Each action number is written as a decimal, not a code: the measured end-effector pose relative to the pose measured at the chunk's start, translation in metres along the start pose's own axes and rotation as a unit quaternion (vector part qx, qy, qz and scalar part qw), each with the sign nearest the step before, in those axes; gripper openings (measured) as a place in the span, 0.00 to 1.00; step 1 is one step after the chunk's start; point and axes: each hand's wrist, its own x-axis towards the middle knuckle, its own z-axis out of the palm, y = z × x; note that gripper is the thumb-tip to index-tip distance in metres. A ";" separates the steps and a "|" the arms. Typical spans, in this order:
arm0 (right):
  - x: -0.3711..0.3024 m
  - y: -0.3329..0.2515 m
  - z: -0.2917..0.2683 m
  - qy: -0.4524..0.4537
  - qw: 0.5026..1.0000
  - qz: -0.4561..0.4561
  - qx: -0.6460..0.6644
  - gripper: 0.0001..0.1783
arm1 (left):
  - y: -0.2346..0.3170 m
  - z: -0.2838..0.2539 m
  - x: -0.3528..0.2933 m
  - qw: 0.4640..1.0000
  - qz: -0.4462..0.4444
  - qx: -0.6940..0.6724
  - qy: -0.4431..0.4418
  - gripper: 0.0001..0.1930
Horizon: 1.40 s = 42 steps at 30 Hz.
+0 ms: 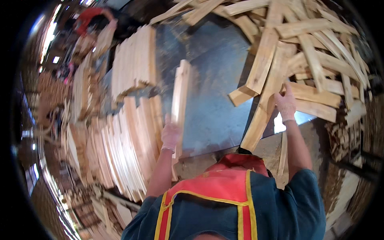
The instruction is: The person sorts wooden planks on a metal table, picking them up from a pile and arranging them into a neat stack. The person repeatedly moves planks from the disorganized pile to the organized stack using both hands.
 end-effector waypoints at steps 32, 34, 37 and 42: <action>-0.301 -0.233 0.299 -0.605 0.757 -0.218 0.113 0.54 | -0.129 -0.024 -0.139 0.966 0.134 0.135 0.177 0.41; -0.260 -0.252 0.251 -0.472 0.809 -0.317 0.151 0.52 | -0.131 -0.019 -0.127 0.972 0.048 0.188 0.135 0.42; -0.148 -0.261 0.169 0.042 0.950 -0.226 0.214 0.40 | -0.128 -0.026 -0.133 0.972 0.008 0.209 0.105 0.42; 0.063 -0.159 0.118 0.047 0.866 0.101 0.487 0.38 | -0.070 -0.012 -0.099 0.956 0.120 0.221 0.150 0.43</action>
